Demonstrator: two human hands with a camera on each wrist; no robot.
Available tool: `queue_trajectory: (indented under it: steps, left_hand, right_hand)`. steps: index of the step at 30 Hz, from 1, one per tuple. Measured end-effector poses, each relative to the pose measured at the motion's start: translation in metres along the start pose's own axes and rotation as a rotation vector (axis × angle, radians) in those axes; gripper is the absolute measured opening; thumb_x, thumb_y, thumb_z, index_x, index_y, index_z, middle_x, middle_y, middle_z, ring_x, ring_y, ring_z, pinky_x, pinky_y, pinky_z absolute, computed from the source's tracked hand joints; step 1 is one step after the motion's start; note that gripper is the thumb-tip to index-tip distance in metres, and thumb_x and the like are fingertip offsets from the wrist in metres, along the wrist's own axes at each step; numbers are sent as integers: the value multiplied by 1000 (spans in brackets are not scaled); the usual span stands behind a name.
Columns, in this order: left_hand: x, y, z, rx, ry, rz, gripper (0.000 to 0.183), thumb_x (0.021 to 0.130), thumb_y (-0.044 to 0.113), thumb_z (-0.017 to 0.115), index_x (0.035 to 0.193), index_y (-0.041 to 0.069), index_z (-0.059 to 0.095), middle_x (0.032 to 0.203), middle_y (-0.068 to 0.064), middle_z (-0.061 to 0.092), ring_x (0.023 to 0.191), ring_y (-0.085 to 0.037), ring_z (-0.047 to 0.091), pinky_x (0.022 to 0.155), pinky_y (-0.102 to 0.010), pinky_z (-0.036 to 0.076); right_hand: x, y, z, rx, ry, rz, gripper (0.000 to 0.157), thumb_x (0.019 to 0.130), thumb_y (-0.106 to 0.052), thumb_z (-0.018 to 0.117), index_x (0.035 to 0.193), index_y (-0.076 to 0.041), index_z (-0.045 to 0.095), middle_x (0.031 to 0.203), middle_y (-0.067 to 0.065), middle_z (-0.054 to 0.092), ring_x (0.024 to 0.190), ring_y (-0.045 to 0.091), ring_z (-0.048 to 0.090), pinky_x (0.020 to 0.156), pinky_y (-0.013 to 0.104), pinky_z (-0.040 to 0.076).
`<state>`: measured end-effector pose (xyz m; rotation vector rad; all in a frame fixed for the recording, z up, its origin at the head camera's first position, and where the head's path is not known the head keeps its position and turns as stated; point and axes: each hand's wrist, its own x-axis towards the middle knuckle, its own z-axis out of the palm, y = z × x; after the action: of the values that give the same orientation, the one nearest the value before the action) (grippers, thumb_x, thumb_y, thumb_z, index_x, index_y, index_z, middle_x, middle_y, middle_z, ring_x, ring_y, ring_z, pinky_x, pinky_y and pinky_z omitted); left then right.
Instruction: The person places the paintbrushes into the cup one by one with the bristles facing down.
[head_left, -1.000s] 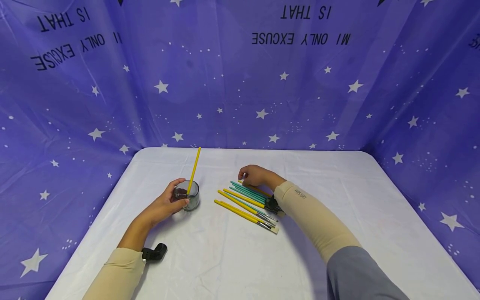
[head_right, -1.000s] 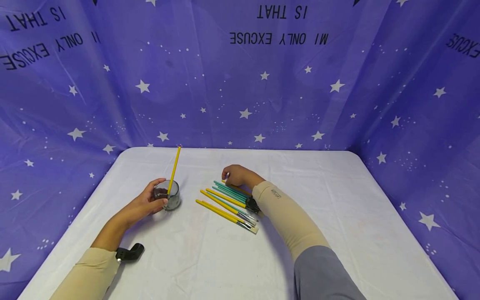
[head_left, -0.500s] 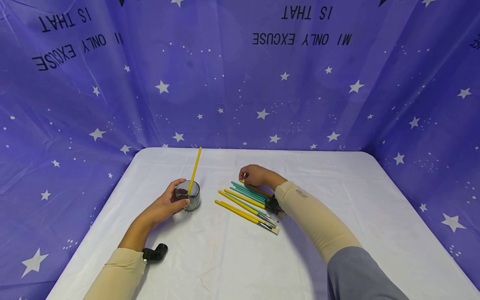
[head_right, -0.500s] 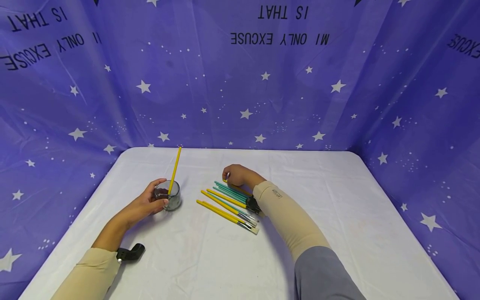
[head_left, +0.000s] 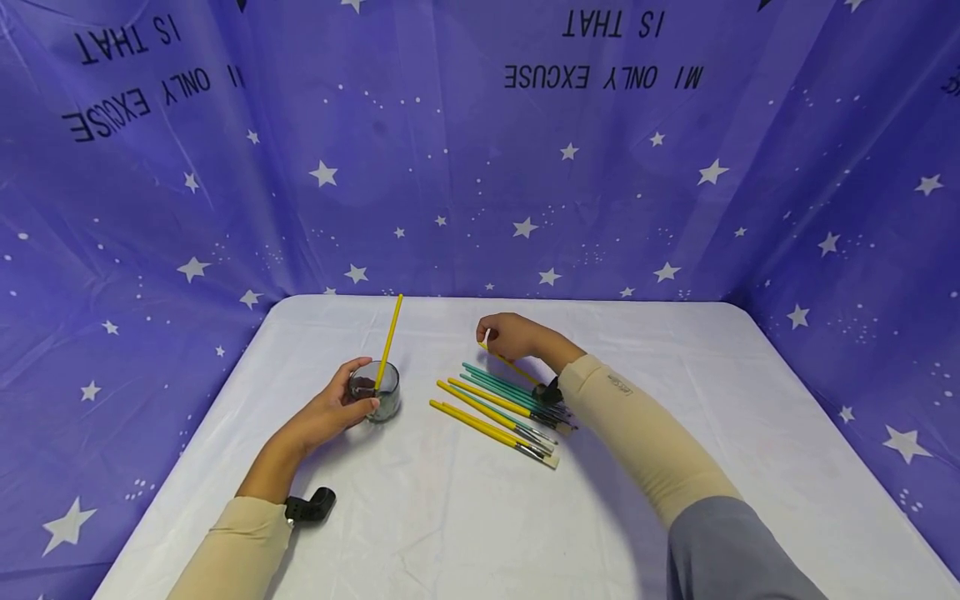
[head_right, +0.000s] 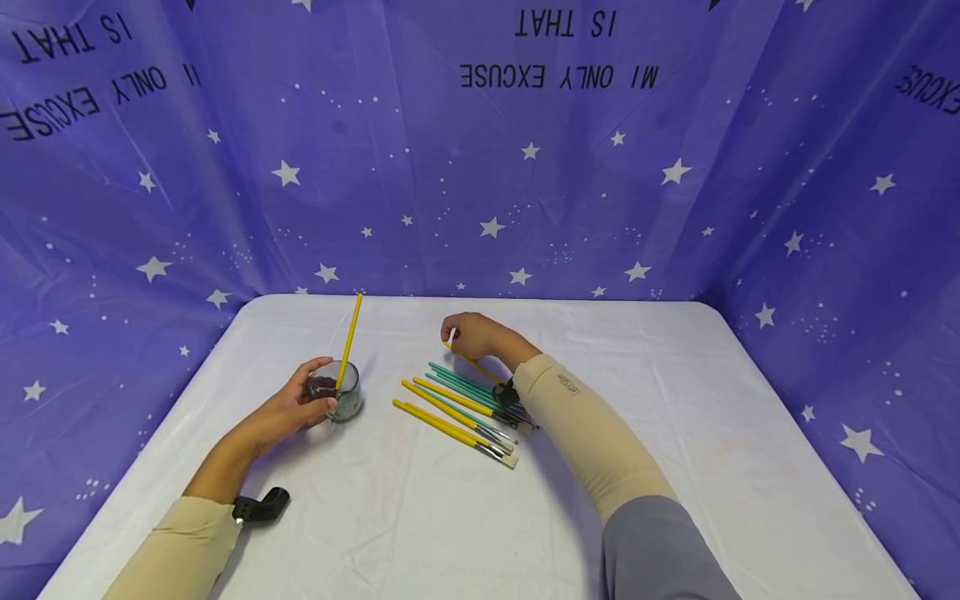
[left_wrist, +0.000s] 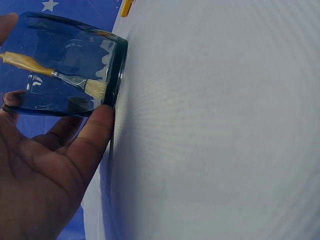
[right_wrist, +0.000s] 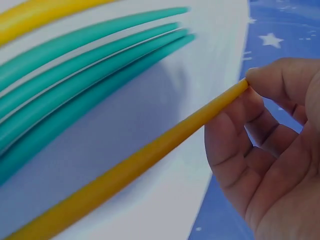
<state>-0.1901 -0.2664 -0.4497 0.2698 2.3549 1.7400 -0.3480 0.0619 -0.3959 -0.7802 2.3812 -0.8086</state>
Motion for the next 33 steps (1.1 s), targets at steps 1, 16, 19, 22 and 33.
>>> queue_trajectory:
  steps: [1, 16, 19, 22, 33]
  left_hand:
    - [0, 0, 0, -1, 0, -1, 74, 96, 13, 65, 154, 14, 19, 130, -26, 46, 101, -25, 51, 80, -29, 48]
    - [0, 1, 0, -11, -8, -12, 75, 96, 14, 65, 154, 14, 18, 131, -26, 45, 103, -25, 51, 81, -29, 48]
    - [0, 1, 0, -17, -11, -13, 76, 96, 14, 65, 154, 14, 17, 130, -26, 45, 101, -25, 51, 81, -29, 47]
    - [0, 1, 0, -18, -11, -11, 76, 96, 14, 65, 154, 13, 16, 129, -26, 45, 99, -24, 50, 80, -29, 47]
    - [-1, 2, 1, -8, -8, -20, 76, 96, 15, 65, 155, 14, 17, 133, -27, 43, 102, -26, 51, 81, -30, 48]
  right_hand:
    - [-1, -2, -2, 4, 9, -8, 24, 98, -1, 50, 120, 1, 58, 73, 4, 49, 55, 16, 43, 52, 29, 39]
    - [-13, -15, -20, 153, 66, -43, 14, 100, -6, 51, 114, -7, 55, 98, 12, 55, 78, 25, 56, 80, 54, 52]
    - [-16, -16, -22, 203, 84, -48, 15, 100, -5, 51, 114, -7, 55, 99, 13, 54, 77, 26, 55, 81, 58, 51]
    - [-17, -17, -22, 232, 103, -49, 15, 99, -4, 52, 114, -7, 54, 100, 13, 53, 79, 26, 56, 81, 57, 51]
    - [-18, -22, -22, 369, 181, -67, 10, 100, -2, 52, 109, -6, 52, 99, 12, 52, 85, 28, 57, 75, 51, 54]
